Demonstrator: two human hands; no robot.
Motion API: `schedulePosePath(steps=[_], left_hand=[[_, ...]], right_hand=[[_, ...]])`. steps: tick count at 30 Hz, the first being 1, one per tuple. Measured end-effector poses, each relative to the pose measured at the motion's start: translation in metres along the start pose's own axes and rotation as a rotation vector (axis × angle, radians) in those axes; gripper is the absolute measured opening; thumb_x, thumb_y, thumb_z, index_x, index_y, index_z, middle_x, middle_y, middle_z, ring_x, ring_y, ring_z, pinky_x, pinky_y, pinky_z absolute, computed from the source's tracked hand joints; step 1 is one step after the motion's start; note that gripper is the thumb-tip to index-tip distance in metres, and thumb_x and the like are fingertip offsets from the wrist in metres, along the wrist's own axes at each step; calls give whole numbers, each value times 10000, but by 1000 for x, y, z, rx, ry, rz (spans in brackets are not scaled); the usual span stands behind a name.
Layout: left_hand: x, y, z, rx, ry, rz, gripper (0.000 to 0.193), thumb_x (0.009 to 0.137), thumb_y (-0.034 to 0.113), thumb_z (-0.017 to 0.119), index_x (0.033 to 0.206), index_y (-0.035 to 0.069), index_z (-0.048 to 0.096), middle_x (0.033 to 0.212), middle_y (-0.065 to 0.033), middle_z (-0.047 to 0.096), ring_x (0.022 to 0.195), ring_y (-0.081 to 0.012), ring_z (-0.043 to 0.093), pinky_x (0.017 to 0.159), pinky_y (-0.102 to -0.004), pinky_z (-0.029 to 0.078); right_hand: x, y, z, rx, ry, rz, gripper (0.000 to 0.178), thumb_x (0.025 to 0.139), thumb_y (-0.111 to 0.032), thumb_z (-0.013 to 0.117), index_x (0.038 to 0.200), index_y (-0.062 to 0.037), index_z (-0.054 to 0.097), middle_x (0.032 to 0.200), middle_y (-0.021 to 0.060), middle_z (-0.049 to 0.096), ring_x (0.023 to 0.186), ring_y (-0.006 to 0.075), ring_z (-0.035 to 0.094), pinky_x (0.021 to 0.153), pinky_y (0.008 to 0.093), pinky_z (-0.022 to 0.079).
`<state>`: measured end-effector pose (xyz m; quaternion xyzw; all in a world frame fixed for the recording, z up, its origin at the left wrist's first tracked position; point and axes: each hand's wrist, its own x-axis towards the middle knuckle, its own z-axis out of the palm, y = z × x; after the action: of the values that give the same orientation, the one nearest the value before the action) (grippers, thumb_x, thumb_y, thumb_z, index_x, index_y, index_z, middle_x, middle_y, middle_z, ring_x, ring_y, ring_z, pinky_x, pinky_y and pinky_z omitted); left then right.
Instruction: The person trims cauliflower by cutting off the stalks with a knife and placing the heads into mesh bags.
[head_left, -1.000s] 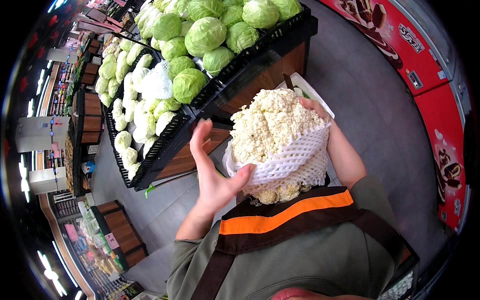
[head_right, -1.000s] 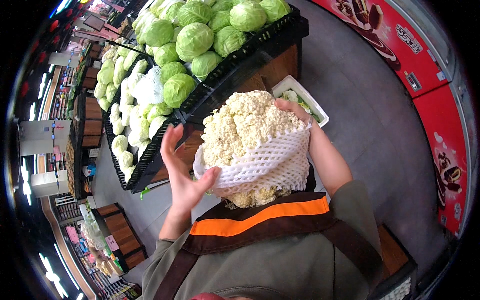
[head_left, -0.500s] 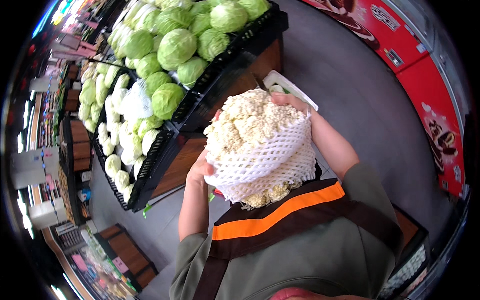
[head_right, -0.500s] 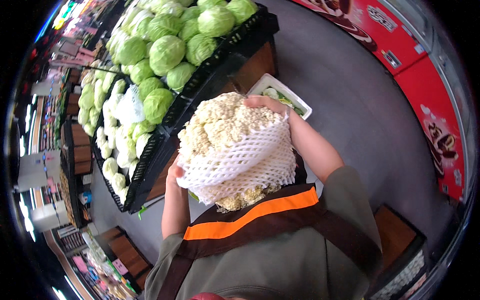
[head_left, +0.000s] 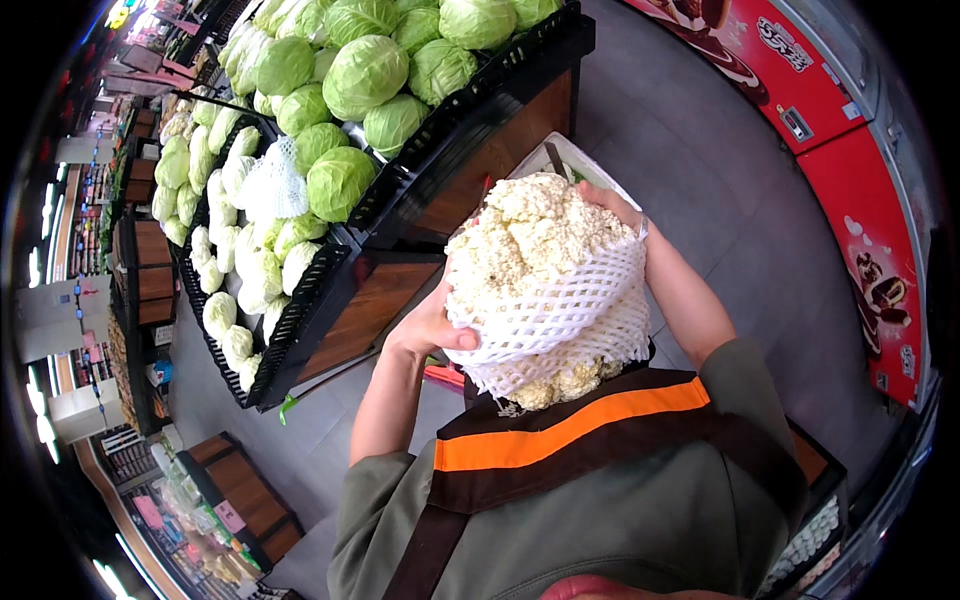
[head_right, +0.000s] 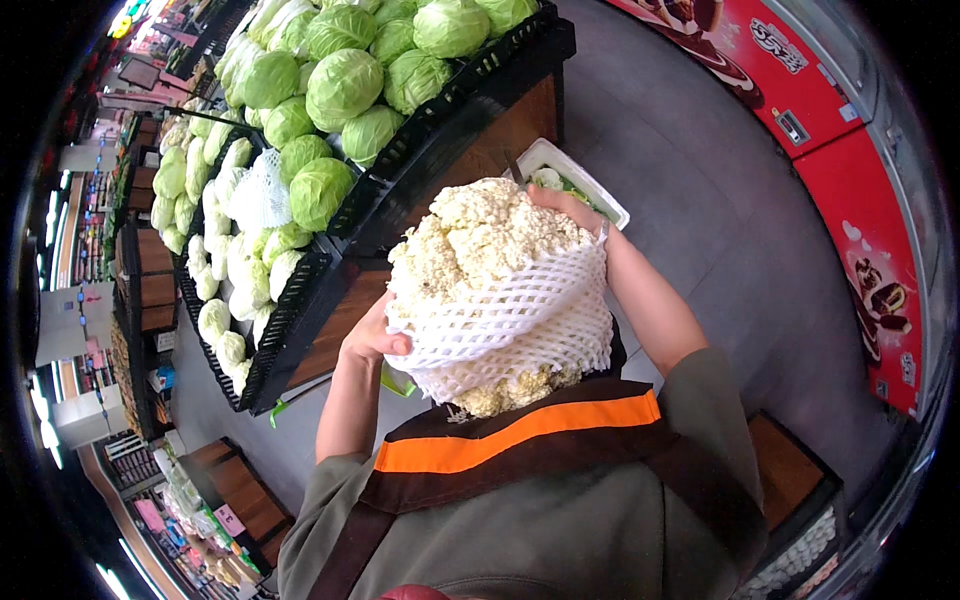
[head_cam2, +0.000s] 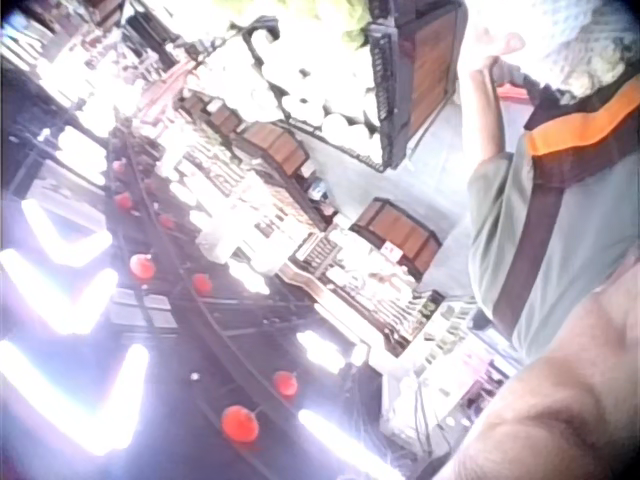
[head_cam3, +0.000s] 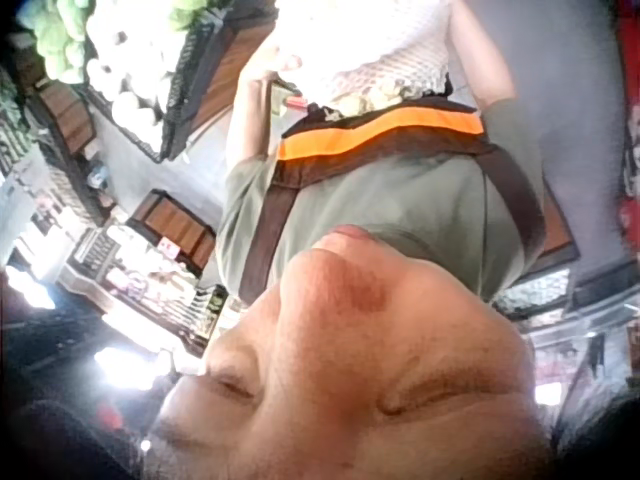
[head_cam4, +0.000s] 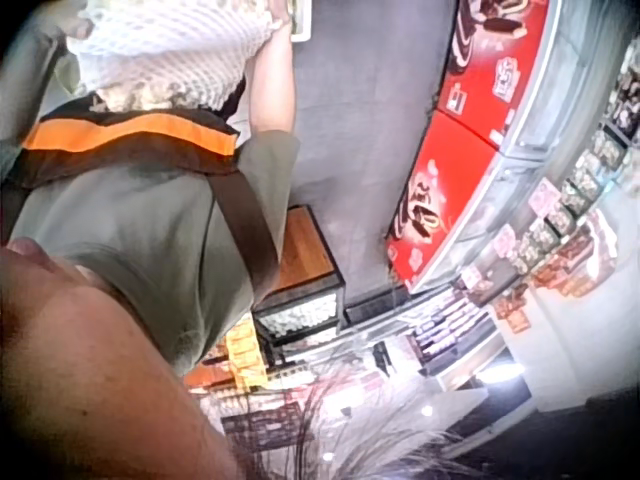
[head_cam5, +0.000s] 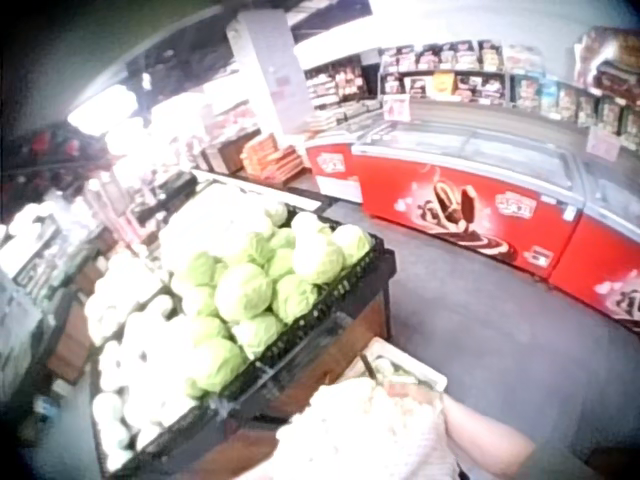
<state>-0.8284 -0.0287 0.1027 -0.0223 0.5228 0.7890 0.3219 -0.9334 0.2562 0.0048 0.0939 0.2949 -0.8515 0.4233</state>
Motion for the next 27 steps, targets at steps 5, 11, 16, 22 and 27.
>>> schedulePosePath(steps=[5, 11, 16, 22, 27], left_hand=[[0, 2, 1, 84, -54, -16, 1367, 457, 322, 893, 1505, 53, 58, 1490, -109, 266, 1380, -224, 246, 1135, -349, 168], [-1, 1, 0, 79, -52, -2, 1317, 485, 297, 866, 1504, 57, 67, 1479, -109, 273, 1372, -224, 248, 1135, -356, 162], [-4, 1, 0, 92, -58, 40, 1282, 507, 272, 857, 1500, 61, 73, 1453, -111, 302, 1354, -222, 269, 1128, -355, 174], [-6, 3, 4, 81, -62, 52, 1253, 539, 240, 844, 1497, 60, 55, 1447, -108, 309, 1343, -216, 285, 1119, -355, 197], [-8, 0, 3, 71, -42, 19, 1254, 529, 239, 850, 1491, 56, 67, 1444, -121, 323, 1342, -222, 304, 1121, -358, 211]], right_hand=[[10, -3, 8, 18, -125, 43, 768, 927, -616, 418, 1331, 37, 452, 1273, 164, 576, 1138, 240, 590, 985, 373, 462], [26, 3, -10, -31, 6, -51, 593, 947, -628, 346, 921, -73, 554, 954, 69, 634, 848, 153, 615, 779, 296, 504], [36, 1, -11, -135, 141, -155, 545, 966, -611, 314, 772, -133, 488, 723, 1, 576, 604, 95, 507, 572, 233, 433], [20, -58, -12, -895, 348, -485, 371, 1007, -407, 426, 806, -106, 511, 673, -21, 545, 498, 61, 399, 457, 217, 316], [-50, -72, 139, -1783, -82, -889, 113, 848, -129, 636, 918, -41, 617, 744, 81, 626, 599, 173, 598, 561, 307, 484]])
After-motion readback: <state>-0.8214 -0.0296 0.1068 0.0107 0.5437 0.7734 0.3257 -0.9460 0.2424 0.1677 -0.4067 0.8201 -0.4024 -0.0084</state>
